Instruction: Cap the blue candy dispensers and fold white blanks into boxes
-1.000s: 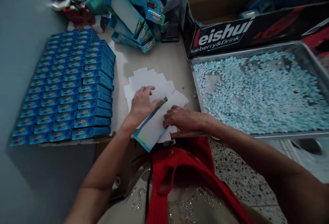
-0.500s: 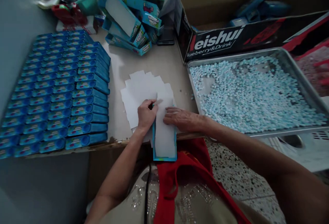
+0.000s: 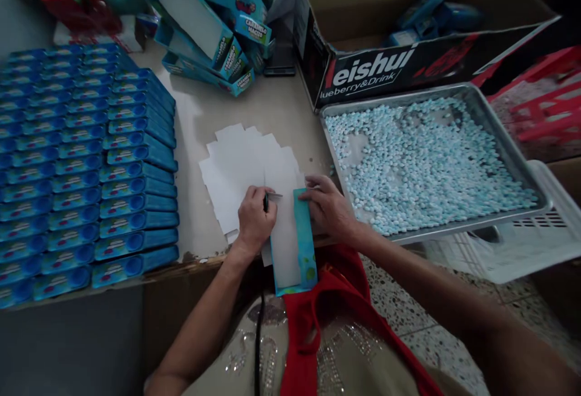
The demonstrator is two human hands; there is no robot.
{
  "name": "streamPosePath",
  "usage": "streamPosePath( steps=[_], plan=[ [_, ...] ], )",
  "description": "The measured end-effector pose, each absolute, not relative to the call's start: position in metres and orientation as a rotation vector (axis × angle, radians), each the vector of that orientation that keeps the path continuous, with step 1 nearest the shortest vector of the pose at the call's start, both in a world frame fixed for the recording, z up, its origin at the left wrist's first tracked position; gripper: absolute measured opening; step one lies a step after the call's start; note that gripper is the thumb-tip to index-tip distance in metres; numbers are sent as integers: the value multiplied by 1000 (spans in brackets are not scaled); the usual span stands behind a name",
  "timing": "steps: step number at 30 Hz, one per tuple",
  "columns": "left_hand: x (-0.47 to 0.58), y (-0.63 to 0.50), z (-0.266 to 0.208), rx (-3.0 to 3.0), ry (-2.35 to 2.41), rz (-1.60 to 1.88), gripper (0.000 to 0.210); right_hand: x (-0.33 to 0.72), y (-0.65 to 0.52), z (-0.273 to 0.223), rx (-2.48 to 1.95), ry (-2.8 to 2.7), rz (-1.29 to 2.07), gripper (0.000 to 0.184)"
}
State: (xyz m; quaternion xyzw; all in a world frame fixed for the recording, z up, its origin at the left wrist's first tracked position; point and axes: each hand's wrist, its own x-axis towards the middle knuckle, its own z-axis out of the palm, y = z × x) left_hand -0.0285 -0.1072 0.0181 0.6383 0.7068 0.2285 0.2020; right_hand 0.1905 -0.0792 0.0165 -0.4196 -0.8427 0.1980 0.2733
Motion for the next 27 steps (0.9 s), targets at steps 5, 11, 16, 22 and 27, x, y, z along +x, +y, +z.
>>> streamPosePath(
  steps=[5, 11, 16, 22, 27],
  plan=[
    [-30, -110, 11, 1703, 1955, 787, 22, 165, -83, 7, -1500, -1945, 762, 48],
    [-34, -110, 6, 1645, 1860, 1102, 24, 147, -69, 10, -1769, -1758, 824, 52],
    [-38, -116, 16, 1485, 1777, 1112, 26, 141, -74, 12, -1638, -1458, 1181, 49],
    [-33, -109, 16, 1634, 1710, 853, 30, 129, -89, 27, -1882, -1918, 729, 41],
    [-30, -106, 12, 1724, 1780, 633, 25, 133, -91, 28, -1825, -2234, 632, 33]
  ],
)
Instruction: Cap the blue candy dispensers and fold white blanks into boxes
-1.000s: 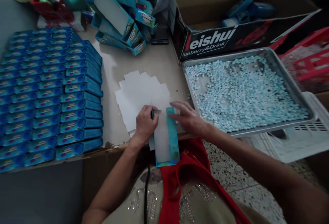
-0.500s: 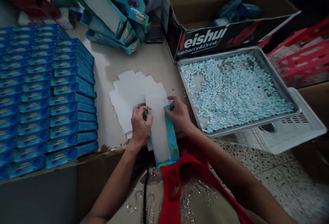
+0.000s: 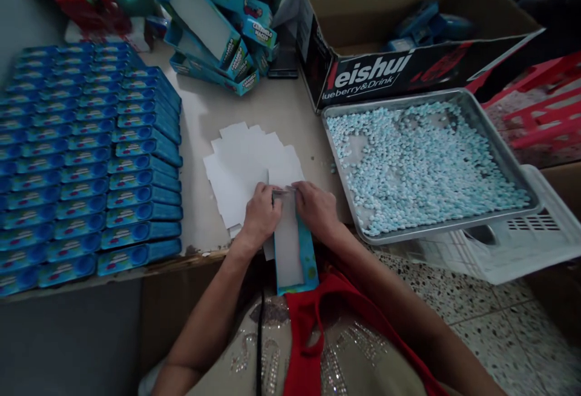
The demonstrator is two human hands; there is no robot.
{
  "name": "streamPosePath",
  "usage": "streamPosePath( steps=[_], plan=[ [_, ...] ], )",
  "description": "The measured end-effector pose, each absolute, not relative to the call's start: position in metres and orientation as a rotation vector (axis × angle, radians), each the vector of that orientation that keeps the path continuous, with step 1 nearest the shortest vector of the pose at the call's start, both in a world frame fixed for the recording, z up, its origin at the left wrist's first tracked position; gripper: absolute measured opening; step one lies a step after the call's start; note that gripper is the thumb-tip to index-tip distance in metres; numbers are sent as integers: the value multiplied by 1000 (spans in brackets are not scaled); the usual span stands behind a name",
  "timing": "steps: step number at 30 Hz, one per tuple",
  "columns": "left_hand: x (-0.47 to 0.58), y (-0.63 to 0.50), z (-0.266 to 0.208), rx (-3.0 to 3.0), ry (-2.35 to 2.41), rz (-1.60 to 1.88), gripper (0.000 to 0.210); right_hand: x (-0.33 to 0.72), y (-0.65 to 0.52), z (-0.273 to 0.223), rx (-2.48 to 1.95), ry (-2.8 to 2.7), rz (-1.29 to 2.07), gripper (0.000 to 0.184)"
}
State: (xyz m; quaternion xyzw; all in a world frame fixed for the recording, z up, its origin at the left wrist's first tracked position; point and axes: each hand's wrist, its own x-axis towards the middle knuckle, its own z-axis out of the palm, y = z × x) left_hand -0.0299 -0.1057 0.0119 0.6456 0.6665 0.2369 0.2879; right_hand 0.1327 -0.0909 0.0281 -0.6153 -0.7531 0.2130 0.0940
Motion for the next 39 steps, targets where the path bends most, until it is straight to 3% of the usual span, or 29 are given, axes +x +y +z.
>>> streamPosePath(
  steps=[12, 16, 19, 22, 27, 31, 34, 39],
  plan=[
    [-23, -116, -8, 1560, 1593, 1305, 23, 139, -92, 8, -1588, -2070, 596, 34],
    [-22, -120, -14, 1375, 1617, 1513, 49, 133, -89, 2, -1647, -1870, 620, 31],
    [-25, -121, -10, 1408, 1671, 1457, 35, 133, -89, -5, -1616, -1785, 642, 41],
    [-29, -118, 0, 1407, 1762, 1432, 38, 134, -90, -9, -1565, -1750, 675, 54],
    [-39, -114, 19, 1398, 1837, 1184, 36, 138, -97, -4, -1502, -1876, 714, 30],
    [-55, -112, 31, 1384, 1687, 965, 18, 148, -96, 12, -1458, -1937, 804, 34],
    [-61, -109, 35, 1343, 1589, 905, 31, 155, -83, 26, -1357, -1955, 913, 31],
    [-42, -113, 35, 1251, 1707, 1000, 31, 155, -67, 38, -1444, -1849, 1098, 31]
  ],
)
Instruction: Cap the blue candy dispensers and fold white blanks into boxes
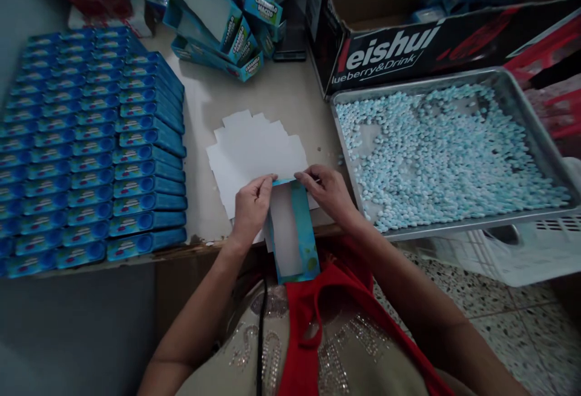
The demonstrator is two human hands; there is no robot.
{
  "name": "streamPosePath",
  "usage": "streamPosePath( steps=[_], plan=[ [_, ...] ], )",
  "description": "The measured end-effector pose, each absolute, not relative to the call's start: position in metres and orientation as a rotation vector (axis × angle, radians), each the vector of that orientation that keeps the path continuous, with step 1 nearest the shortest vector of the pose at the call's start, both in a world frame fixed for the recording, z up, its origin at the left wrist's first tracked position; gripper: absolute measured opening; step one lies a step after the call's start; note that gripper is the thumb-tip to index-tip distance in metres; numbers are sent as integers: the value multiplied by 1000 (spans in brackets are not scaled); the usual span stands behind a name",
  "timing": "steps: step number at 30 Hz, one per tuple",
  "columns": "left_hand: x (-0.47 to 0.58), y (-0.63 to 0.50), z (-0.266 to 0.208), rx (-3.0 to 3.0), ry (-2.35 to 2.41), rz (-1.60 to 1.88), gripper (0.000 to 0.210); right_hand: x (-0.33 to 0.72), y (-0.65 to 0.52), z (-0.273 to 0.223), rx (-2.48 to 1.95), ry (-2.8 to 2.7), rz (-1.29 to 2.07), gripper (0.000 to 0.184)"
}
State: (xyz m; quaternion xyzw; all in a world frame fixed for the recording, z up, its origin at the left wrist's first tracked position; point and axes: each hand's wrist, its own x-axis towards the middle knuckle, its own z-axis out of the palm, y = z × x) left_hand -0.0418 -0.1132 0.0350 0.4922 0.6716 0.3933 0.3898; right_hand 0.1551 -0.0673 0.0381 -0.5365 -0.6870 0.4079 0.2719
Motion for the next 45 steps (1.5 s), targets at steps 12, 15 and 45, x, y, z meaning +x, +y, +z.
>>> streamPosePath(
  steps=[12, 15, 45],
  plan=[
    [-48, -90, 38, 1738, 1800, 532, 23, 142, -23, 51, -1517, -2496, 944, 23],
    [-46, -81, 42, 2036, 1790, 262, 22, 131, -16, 54, -1339, -2821, 674, 16],
    [-68, -83, 44, 1959, 2139, 72, 14, 76, -8, 57, -749, -3215, 242, 32]
  ],
)
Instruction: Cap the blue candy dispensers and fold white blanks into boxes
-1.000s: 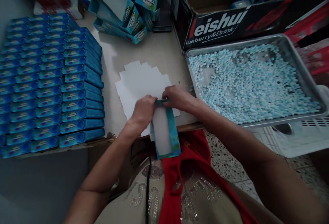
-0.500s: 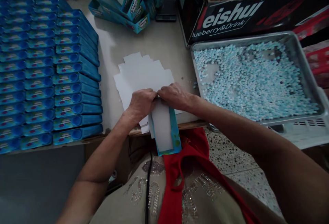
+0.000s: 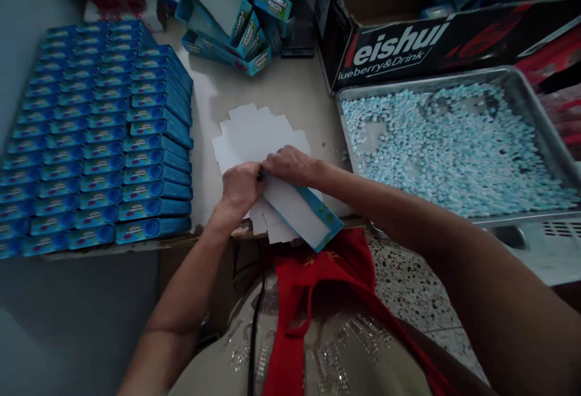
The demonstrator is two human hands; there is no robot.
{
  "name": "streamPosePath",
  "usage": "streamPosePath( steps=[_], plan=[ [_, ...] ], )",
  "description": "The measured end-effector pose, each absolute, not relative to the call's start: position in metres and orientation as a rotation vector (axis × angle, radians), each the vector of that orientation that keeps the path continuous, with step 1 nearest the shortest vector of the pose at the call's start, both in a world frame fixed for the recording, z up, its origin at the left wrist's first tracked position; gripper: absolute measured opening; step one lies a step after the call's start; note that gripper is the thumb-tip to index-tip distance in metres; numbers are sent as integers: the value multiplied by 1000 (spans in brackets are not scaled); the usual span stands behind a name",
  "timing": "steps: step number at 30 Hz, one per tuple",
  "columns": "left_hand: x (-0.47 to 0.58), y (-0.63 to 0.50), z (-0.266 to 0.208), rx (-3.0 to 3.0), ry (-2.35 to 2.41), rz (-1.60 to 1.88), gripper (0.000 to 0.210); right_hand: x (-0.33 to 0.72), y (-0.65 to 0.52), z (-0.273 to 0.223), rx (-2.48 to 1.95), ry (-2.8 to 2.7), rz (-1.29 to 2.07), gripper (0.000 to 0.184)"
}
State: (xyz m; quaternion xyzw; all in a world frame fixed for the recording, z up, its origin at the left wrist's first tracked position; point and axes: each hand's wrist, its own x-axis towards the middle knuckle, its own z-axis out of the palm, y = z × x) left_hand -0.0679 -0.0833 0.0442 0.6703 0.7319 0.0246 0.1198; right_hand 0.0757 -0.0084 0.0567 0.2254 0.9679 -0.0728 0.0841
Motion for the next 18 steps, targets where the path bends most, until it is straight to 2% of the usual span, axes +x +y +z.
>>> streamPosePath(
  steps=[3, 8, 12, 15, 18],
  plan=[
    [-70, -77, 42, 1969, 2129, 59, 13, 84, -5, 61, 670, 2892, -229, 31],
    [-68, -85, 42, 1884, 2227, 94, 9, 129, -28, 73, 1227, 2879, -350, 30],
    [-58, -105, 48, 1806, 2291, 45, 10, 171, -65, 72, 1459, 2630, -389, 20],
    [-50, -112, 59, 1823, 2339, -38, 19, 183, -72, 65, 1420, 2609, -387, 21],
    [-46, -102, 68, 2268, 2192, 85, 33, 183, -63, 60, 1234, 2639, -359, 21]
  ],
)
